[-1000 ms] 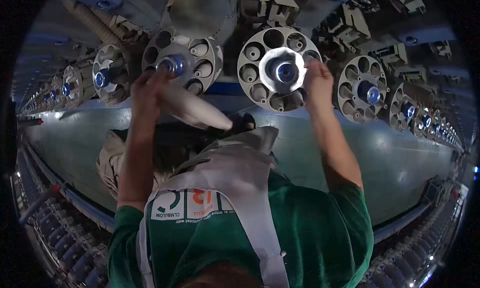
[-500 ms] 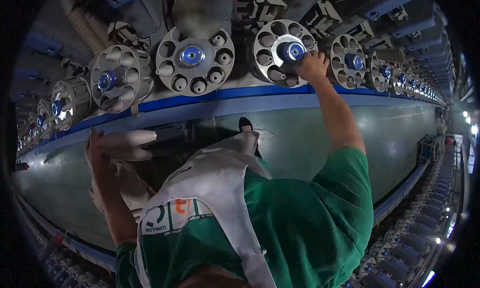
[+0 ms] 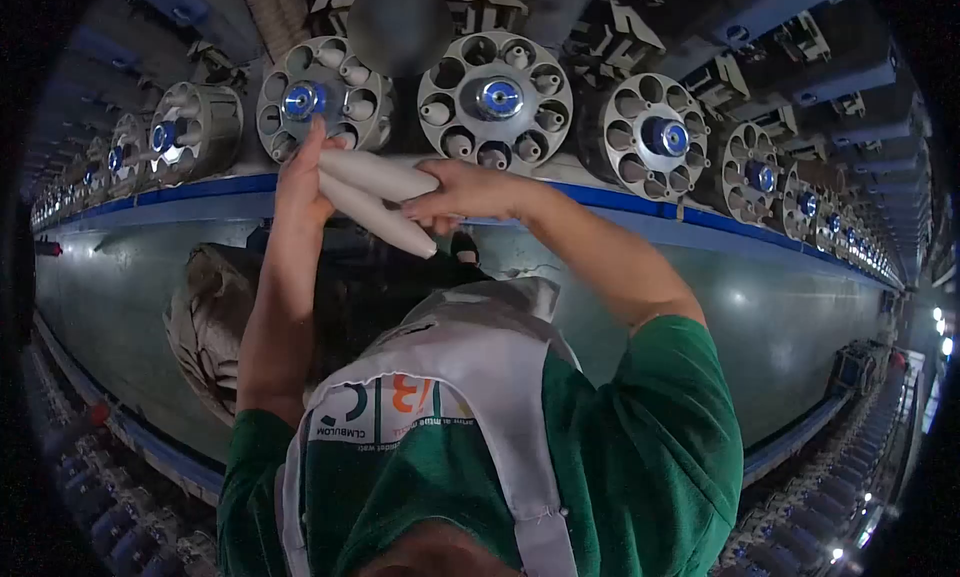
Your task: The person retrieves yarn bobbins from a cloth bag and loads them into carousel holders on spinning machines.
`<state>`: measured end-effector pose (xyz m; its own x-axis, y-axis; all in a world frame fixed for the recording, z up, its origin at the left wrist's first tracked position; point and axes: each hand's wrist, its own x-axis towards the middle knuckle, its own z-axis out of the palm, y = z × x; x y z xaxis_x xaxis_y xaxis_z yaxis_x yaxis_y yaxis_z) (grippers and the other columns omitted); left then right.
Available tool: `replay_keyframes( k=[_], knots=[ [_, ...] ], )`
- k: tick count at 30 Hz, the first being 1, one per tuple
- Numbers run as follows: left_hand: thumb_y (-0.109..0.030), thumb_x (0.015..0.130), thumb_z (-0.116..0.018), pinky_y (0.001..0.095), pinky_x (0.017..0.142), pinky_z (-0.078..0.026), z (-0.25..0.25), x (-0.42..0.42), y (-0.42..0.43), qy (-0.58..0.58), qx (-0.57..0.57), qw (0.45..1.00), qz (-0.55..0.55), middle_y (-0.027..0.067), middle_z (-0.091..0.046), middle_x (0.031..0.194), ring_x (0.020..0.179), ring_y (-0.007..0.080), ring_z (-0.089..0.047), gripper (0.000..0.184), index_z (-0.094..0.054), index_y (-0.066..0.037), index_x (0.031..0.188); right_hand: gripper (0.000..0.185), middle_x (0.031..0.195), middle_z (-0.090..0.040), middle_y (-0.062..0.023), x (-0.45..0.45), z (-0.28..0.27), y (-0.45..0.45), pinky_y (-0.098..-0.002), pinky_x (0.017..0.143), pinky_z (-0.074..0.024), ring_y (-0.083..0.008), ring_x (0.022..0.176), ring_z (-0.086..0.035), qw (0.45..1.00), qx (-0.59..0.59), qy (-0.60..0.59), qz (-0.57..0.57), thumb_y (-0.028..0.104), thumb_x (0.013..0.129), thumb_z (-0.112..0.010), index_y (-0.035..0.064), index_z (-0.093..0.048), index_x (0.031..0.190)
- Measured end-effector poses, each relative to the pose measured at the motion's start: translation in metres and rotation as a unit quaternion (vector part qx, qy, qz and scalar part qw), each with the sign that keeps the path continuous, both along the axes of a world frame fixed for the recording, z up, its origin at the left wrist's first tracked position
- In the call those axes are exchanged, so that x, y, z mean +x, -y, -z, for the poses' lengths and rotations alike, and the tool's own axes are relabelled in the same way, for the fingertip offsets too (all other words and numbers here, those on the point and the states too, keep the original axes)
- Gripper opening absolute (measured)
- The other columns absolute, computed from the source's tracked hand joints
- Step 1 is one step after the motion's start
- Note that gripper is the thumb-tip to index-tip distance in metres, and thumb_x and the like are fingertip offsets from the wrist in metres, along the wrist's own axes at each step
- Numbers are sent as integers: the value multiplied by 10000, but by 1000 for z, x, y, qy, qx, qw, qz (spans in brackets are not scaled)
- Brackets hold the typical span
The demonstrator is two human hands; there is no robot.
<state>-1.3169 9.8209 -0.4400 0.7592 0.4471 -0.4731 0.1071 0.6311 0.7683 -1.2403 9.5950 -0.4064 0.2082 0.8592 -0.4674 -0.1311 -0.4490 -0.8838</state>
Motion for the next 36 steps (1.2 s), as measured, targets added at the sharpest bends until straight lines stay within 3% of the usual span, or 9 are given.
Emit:
replay_keyframes(
  k=[9,15,18,21,23,26,29,33,36],
  knots=[
    [-516,783,-645,483,800,-484,24,72,-37,-9,-98,993,-60,130,-559,1071,948,279,-565,604,-501,-44,1131,132,590,-412,59,135,52,120,-208,434,-231,-35,492,-325,830,181,21,527,177,908,-523,92,-556,812],
    [-423,786,-689,468,686,-496,28,102,-19,44,-96,988,-109,130,-546,1015,868,265,-575,579,-462,-26,1142,154,774,-539,9,105,60,32,-210,674,-383,-91,728,-493,894,164,120,400,173,918,-520,68,-574,820],
    [-379,760,-732,380,590,-477,-2,106,-6,48,19,989,-136,109,-561,911,720,212,-565,498,-523,-11,1022,210,1084,-552,-83,125,40,15,-284,922,-363,-164,1053,-486,815,297,153,474,198,924,-502,35,-568,811],
    [-321,725,-773,307,523,-433,10,124,-2,-12,314,949,-42,74,-556,799,599,154,-519,422,-554,-2,894,175,842,-598,-73,137,1,37,-323,846,-441,-201,878,-561,764,418,-147,469,206,929,-479,58,-530,851],
    [-309,710,-785,283,517,-420,-16,121,14,16,307,952,12,59,-548,766,578,135,-505,415,-560,1,871,150,692,-540,-28,139,7,55,-318,723,-472,-169,677,-537,763,463,-172,416,201,927,-485,67,-518,870],
    [-246,714,-785,257,500,-397,-21,112,3,69,231,968,68,40,-545,772,566,92,-477,362,-570,-6,879,146,669,-500,-43,116,29,56,-301,535,-428,-116,549,-460,796,101,213,558,219,923,-503,87,-561,942],
    [-185,753,-750,247,496,-388,-23,74,-37,77,158,981,88,22,-526,773,577,84,-463,289,-576,-13,906,284,852,-568,-86,103,84,55,-370,762,-439,-246,867,-552,713,-73,566,407,276,822,-623,124,-576,1057],
    [-130,785,-709,258,503,-389,-5,11,-112,27,118,989,80,3,-490,740,589,87,-451,216,-583,-31,929,557,1209,-444,-127,66,84,22,-525,999,-205,-366,1199,-311,622,-169,635,427,460,668,-713,104,-559,1067],
    [-116,795,-690,258,503,-392,15,-34,-170,-7,80,997,-3,5,-501,737,583,90,-454,182,-589,-43,928,530,1191,-475,-119,57,67,21,-550,962,-253,-346,1176,-348,626,-414,622,223,389,686,-697,50,-577,1076]
  ],
)
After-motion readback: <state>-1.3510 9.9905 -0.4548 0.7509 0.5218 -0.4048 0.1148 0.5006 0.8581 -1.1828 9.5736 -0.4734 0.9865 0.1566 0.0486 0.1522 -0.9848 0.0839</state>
